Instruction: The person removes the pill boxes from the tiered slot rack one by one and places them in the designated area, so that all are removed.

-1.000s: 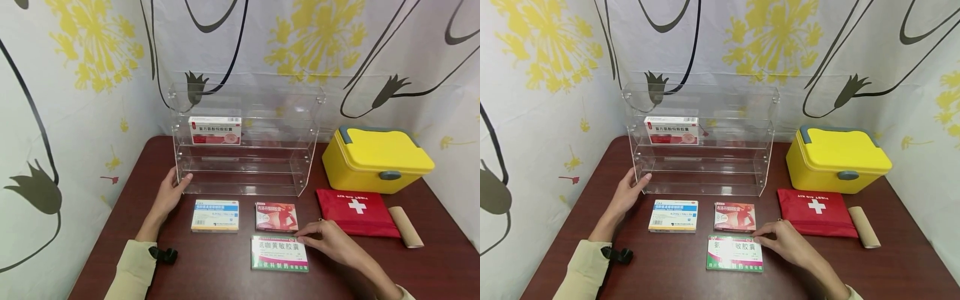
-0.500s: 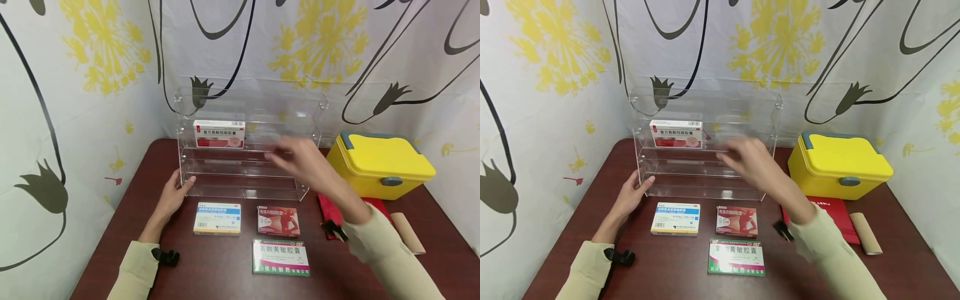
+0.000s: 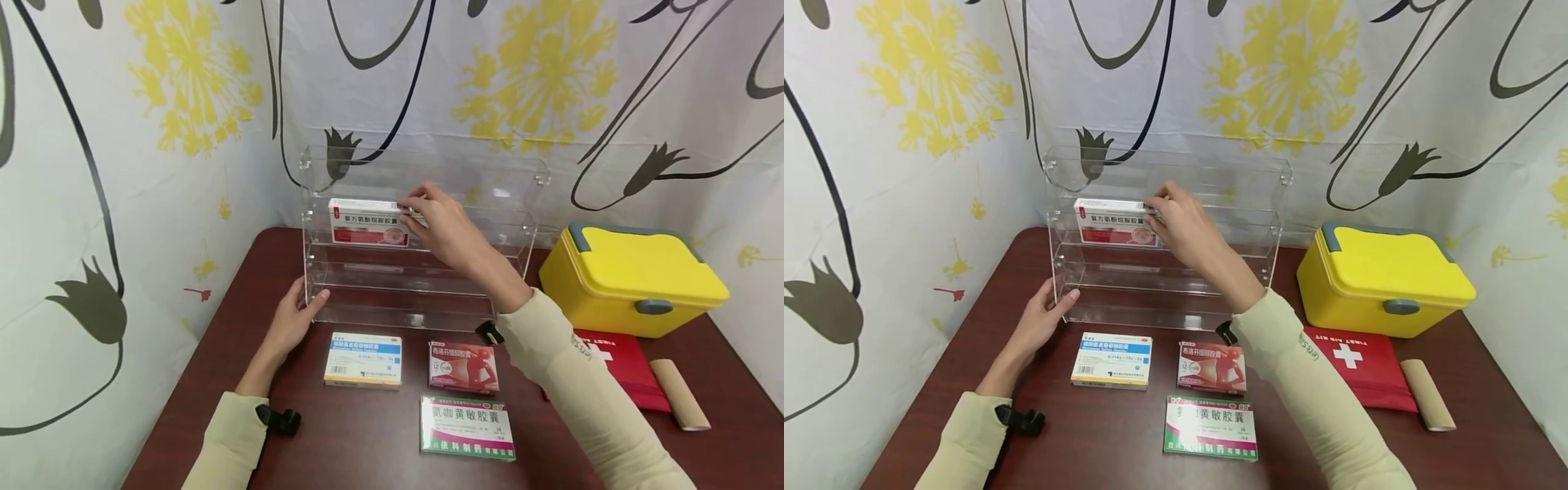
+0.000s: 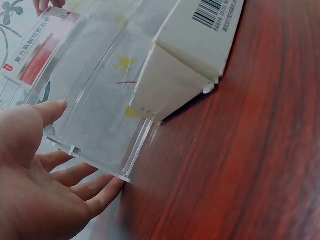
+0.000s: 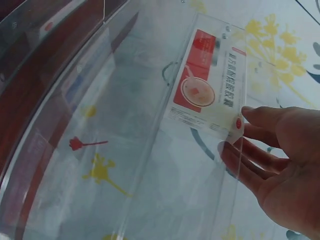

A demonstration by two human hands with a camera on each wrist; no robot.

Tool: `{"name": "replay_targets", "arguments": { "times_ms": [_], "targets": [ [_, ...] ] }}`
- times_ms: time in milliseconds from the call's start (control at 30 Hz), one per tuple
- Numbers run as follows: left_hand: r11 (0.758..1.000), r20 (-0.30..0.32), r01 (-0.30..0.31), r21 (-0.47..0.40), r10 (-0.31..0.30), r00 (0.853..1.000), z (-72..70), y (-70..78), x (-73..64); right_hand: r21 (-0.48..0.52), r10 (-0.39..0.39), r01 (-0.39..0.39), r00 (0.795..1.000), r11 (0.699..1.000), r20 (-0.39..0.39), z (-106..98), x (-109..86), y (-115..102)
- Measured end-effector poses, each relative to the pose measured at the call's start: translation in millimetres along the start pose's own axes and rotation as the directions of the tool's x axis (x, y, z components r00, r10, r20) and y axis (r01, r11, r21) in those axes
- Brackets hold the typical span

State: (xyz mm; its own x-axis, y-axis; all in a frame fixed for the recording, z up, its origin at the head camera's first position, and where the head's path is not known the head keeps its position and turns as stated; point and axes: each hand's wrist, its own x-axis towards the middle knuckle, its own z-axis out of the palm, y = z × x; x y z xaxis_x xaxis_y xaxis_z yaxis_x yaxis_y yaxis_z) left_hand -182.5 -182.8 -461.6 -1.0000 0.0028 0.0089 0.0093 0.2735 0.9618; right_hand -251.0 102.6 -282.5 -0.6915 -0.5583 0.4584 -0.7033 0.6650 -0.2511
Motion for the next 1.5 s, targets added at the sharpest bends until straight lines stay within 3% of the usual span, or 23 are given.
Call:
{"name": "replay_targets", "arguments": {
  "times_ms": [233, 467, 700, 867, 1000, 1133, 1267, 1367, 1500],
  "targets": [
    [1.000, -0.004, 0.008, 0.013, -0.008, 1.000, -1.7, 0.9, -0.4, 0.193, 0.061, -0.066, 0.998, 0.979, 0.029, -1, 5.1, 5],
    [1.000, -0.010, 0.016, 0.018, -0.015, 1.000, 0.0, 2.4, -0.8, 0.234, 0.057, -0.058, 0.998, 0.970, 0.012, -4, 5.9, 8],
    [0.999, -0.010, 0.026, 0.018, -0.026, 1.000, 2.2, 3.2, 0.7, 0.329, 0.153, -0.124, 0.986, 0.936, -0.064, -4, 4.4, 13],
    [1.000, 0.007, 0.021, 0.020, -0.021, 1.000, 1.8, 2.4, 1.4, 0.350, 0.153, -0.092, 0.977, 0.932, -0.150, -23, 10.1, 5],
    [1.000, 0.016, 0.012, 0.001, -0.012, 1.000, -1.3, 2.9, 0.4, 0.326, 0.082, -0.006, 0.972, 0.945, -0.219, -47, 17.9, -10],
    [1.000, 0.026, 0.013, -0.026, -0.013, 1.000, -5.6, 8.4, -3.7, 0.286, 0.027, 0.033, 0.979, 0.958, -0.202, -54, 18.0, -19],
    [1.000, 0.040, 0.016, -0.025, -0.015, 0.999, -7.2, 24.3, -11.7, 0.296, 0.018, 0.032, 0.986, 0.955, -0.165, -43, 4.8, -22],
    [1.000, 0.044, 0.014, -0.012, -0.014, 0.999, -6.9, 35.2, -16.0, 0.323, 0.001, 0.051, 0.988, 0.945, -0.156, -26, -16.2, -24],
    [1.000, 0.047, 0.001, -0.016, 0.000, 0.999, -6.3, 31.6, -10.8, 0.344, -0.031, 0.070, 0.993, 0.936, -0.116, 2, -53.4, -27]
  ]
}}
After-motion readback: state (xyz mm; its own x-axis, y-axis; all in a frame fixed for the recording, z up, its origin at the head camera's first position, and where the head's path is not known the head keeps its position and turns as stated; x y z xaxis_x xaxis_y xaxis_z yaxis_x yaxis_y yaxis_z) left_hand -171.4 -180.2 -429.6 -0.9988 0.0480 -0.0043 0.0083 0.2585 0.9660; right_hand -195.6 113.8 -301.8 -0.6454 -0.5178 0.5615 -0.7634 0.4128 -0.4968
